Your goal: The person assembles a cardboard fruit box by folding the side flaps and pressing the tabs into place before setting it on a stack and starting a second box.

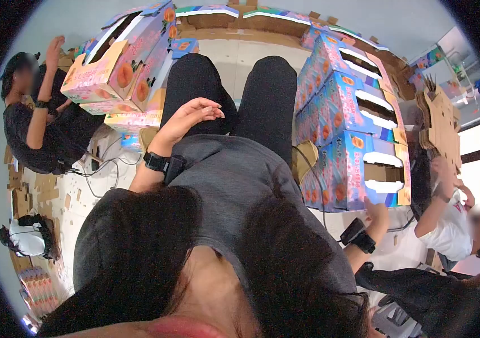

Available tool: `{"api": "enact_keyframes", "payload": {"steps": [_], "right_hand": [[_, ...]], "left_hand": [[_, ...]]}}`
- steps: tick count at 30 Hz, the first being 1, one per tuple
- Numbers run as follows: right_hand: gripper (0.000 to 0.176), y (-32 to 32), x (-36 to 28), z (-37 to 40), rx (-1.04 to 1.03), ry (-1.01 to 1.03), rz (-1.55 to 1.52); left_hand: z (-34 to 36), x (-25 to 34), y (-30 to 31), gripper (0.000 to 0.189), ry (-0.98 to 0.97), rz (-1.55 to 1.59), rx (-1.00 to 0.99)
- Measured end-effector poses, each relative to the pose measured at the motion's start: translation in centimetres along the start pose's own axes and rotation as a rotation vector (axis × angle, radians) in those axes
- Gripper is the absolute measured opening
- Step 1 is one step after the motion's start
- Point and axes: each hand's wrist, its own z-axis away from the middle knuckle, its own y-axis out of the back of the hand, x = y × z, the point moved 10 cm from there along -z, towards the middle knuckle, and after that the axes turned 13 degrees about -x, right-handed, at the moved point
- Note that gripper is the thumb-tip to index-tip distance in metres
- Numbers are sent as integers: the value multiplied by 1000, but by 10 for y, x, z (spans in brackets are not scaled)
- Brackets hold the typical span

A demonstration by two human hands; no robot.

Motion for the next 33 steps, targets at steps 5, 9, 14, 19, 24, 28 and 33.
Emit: {"api": "enact_keyframes", "payload": {"steps": [5, 9, 14, 19, 24, 28, 33], "right_hand": [[50, 29, -254, 122, 44, 605, 248], [52, -55, -406, 220, -322, 1147, 464], [63, -174, -473, 219, -503, 1104, 886], [61, -186, -482, 198, -616, 768, 739], [55, -168, -475, 215, -376, 1023, 699], [57, -161, -468, 205, -315, 1123, 529], [56, -157, -467, 206, -318, 1144, 484]], "left_hand": [[2, 4, 5, 28, -10, -8, 49], [12, 28, 7, 32, -1, -120, 106], [31, 75, 34, 37, -225, -327, 224], [57, 168, 75, 39, -440, -756, 585], [75, 270, 101, 42, -431, -1470, 883], [78, 263, 217, 57, 166, -1569, 1023], [77, 169, 316, 83, 874, -1392, 863]]}}
